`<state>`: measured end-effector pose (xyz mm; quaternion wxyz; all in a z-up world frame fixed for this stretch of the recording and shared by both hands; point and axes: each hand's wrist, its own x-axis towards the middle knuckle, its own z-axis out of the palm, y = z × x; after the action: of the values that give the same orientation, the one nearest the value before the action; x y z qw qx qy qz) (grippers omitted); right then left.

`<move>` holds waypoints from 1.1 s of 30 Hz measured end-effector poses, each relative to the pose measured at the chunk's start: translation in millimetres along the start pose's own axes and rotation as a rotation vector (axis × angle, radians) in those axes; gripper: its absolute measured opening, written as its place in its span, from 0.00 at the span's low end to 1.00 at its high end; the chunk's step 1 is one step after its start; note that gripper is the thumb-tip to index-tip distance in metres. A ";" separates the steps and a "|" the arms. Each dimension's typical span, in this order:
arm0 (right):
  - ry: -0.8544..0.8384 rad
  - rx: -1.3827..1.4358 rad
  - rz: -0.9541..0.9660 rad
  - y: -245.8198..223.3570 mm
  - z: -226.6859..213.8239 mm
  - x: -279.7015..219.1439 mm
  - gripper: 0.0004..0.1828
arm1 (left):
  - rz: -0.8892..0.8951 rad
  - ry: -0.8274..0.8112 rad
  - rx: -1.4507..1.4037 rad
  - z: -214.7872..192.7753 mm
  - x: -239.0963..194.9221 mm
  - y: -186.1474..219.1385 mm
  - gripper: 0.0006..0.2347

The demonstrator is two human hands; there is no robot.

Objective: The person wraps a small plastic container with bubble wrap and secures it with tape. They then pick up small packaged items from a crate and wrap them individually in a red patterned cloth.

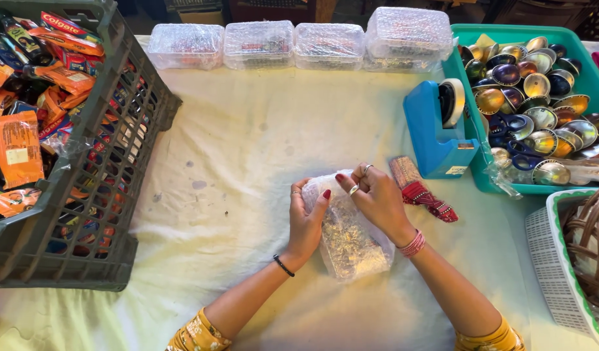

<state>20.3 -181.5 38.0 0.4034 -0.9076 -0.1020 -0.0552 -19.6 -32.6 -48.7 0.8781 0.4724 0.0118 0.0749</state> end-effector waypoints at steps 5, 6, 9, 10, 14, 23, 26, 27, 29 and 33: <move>0.056 -0.163 -0.033 -12.5 -1.9 -3.0 0.21 | 0.013 -0.014 0.050 1.9 -1.5 2.7 0.18; 0.057 -0.162 -0.036 -13.0 -1.3 -3.2 0.21 | 0.016 -0.014 0.051 2.7 -1.3 4.6 0.18; 0.082 -0.179 -0.033 -15.4 1.2 -5.8 0.19 | 0.006 -0.015 0.071 4.6 -3.3 9.4 0.18; 0.108 -0.220 -0.058 -16.7 1.7 -6.3 0.20 | 0.008 -0.007 0.109 5.8 -3.8 10.5 0.18; 0.159 -0.399 -0.147 -20.7 3.7 -12.1 0.20 | 0.031 0.005 0.288 6.4 -11.7 11.9 0.18; -0.154 -0.004 -0.189 -19.7 -26.8 -2.7 0.19 | 0.056 0.161 -0.013 -28.3 41.0 1.0 0.19; -0.187 0.067 -0.498 -23.8 -28.6 -6.1 0.30 | 0.176 0.272 -0.134 -39.4 54.1 38.4 0.22; -0.191 0.065 -0.498 -25.7 -23.3 -7.0 0.30 | 0.174 0.276 -0.137 -48.1 58.6 35.7 0.22; -0.207 -0.175 -0.674 -30.9 -10.9 -7.3 0.45 | 0.213 0.347 -0.157 -66.9 71.2 33.6 0.23; -0.179 -0.264 -0.730 0.1 19.1 -9.6 0.51 | 0.179 0.363 -0.162 -68.2 70.7 32.6 0.24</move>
<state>11.4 -168.7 23.5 0.2266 -0.8569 -0.4448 -0.1286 40.0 51.6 -55.8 0.8866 0.3780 0.1216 0.2373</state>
